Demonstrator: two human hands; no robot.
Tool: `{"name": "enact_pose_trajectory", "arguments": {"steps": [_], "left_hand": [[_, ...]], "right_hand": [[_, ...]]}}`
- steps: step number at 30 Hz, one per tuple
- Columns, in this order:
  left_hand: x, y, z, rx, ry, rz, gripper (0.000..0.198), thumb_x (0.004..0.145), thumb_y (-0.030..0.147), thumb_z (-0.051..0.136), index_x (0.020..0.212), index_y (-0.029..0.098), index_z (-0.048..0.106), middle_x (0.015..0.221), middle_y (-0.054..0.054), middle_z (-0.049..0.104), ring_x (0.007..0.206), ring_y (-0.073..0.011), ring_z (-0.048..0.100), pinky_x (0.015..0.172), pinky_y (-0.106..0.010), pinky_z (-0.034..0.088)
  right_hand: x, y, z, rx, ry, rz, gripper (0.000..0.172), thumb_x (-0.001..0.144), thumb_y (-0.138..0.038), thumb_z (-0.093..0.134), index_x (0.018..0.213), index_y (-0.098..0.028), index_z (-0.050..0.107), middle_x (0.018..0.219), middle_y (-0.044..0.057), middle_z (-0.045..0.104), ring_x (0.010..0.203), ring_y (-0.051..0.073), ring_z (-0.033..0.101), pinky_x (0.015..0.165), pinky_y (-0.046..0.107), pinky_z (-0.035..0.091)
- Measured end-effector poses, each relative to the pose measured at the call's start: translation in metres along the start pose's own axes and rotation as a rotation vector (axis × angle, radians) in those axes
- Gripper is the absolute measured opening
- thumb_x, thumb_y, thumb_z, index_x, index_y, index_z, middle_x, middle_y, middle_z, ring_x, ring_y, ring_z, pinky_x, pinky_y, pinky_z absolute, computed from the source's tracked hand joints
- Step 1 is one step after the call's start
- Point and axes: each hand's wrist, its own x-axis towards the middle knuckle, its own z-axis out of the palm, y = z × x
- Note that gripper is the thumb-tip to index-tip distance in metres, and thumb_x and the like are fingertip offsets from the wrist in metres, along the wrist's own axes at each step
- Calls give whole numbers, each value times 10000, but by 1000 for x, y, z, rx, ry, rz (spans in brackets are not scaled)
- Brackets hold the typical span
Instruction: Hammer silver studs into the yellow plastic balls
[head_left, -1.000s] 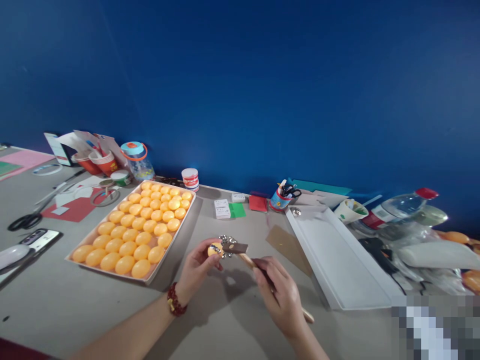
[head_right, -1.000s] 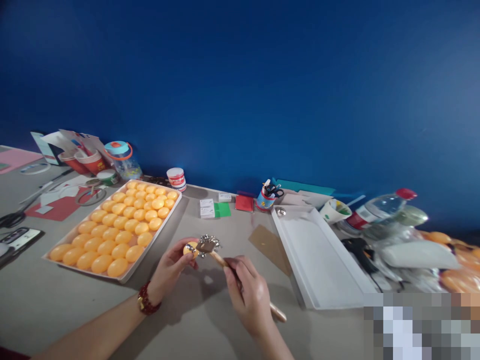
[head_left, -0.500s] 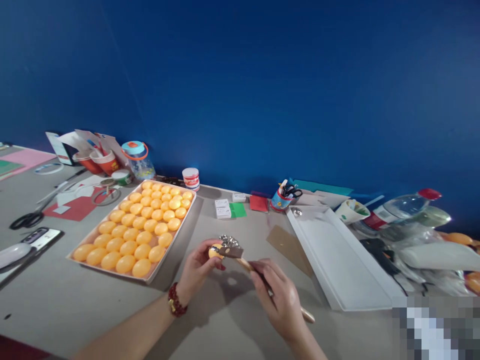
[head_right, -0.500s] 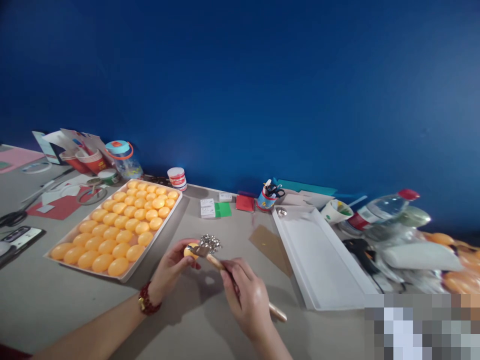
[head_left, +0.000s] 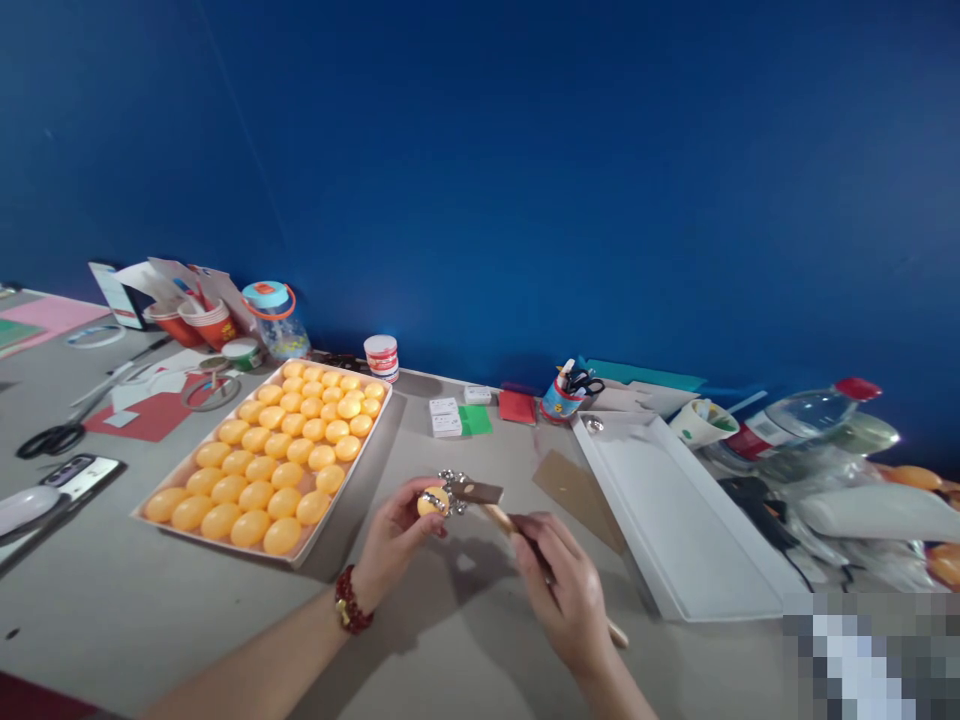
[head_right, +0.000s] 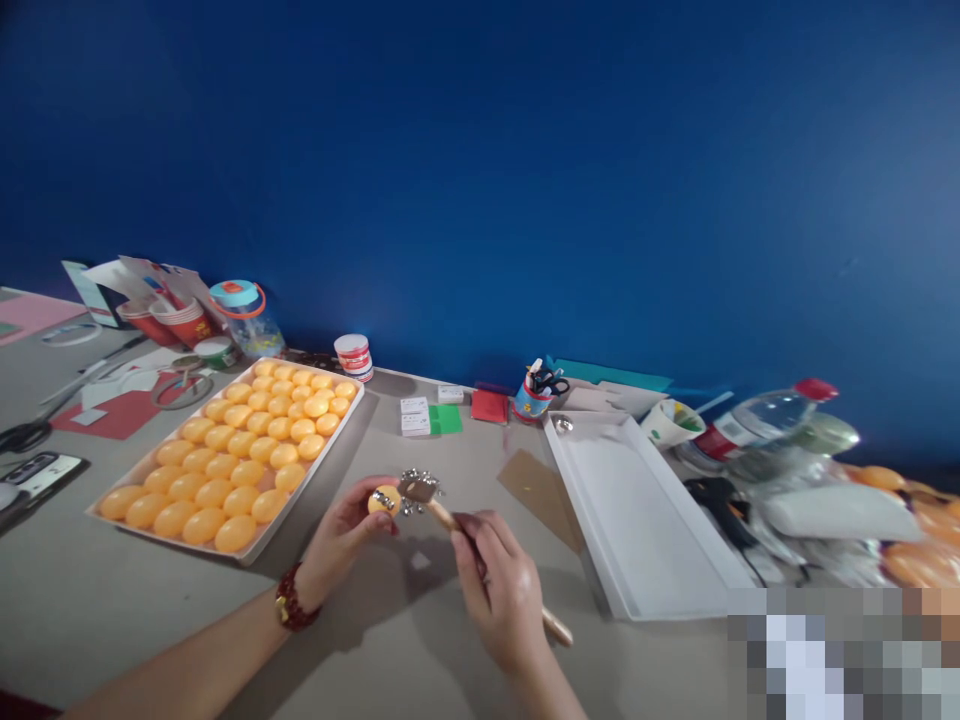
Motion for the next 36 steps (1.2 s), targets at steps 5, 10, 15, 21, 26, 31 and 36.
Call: {"name": "enact_pose_trajectory", "arguments": {"steps": [5,10,15,21,26,31,36], "left_hand": [[-4,2,1,59,-19,49,324,763,285,727,1071,195,685,1006,-76,625,776,-157,567,656,-248,537],[-7,6,1,115,1,39,321,784,301,700,1084,188,683,1067,-92,612,825,-178,582,700,-270,547],[-7,2,0,52,10,41,397,798,269,689,1175,212,576,1045,-73,625,839,-176,600,726,-294,553],[-7,0,-2,64,-32,67,295,815,239,674,1083,193,560,1034,-76,631,821,-162,605,752,-300,534],[-9,6,2,91,-49,45,318,812,250,678,1112,188,592,1096,-102,643,960,-207,608,827,-310,520],[-13,9,5,45,-116,-17,338,824,269,662,1154,209,623,1198,-110,612,1033,-234,597,839,-314,534],[-13,6,2,33,-120,-4,360,823,271,662,1179,222,629,1202,-103,576,976,-221,609,815,-321,551]], "right_hand": [[6,25,-7,-247,101,30,165,961,-262,452,1015,-197,593,934,86,645,872,212,622,774,324,490],[9,60,-12,-511,124,113,261,961,-342,425,996,-180,626,901,80,640,756,208,646,665,315,493],[4,86,-12,-654,86,96,236,946,-338,435,944,-191,620,863,76,620,727,219,619,647,332,480],[4,90,-13,-699,49,46,189,928,-307,459,848,-200,592,809,83,623,722,249,573,687,384,466],[8,67,3,-464,48,-6,157,932,-251,478,988,-185,609,950,96,646,906,255,595,845,434,471],[4,36,34,-138,-228,-138,337,892,-101,441,1178,-198,591,1201,110,606,1117,241,547,933,412,478],[4,29,45,-203,-369,-87,576,801,-7,431,1330,-215,522,1334,102,542,1209,249,472,1014,439,422]]}}
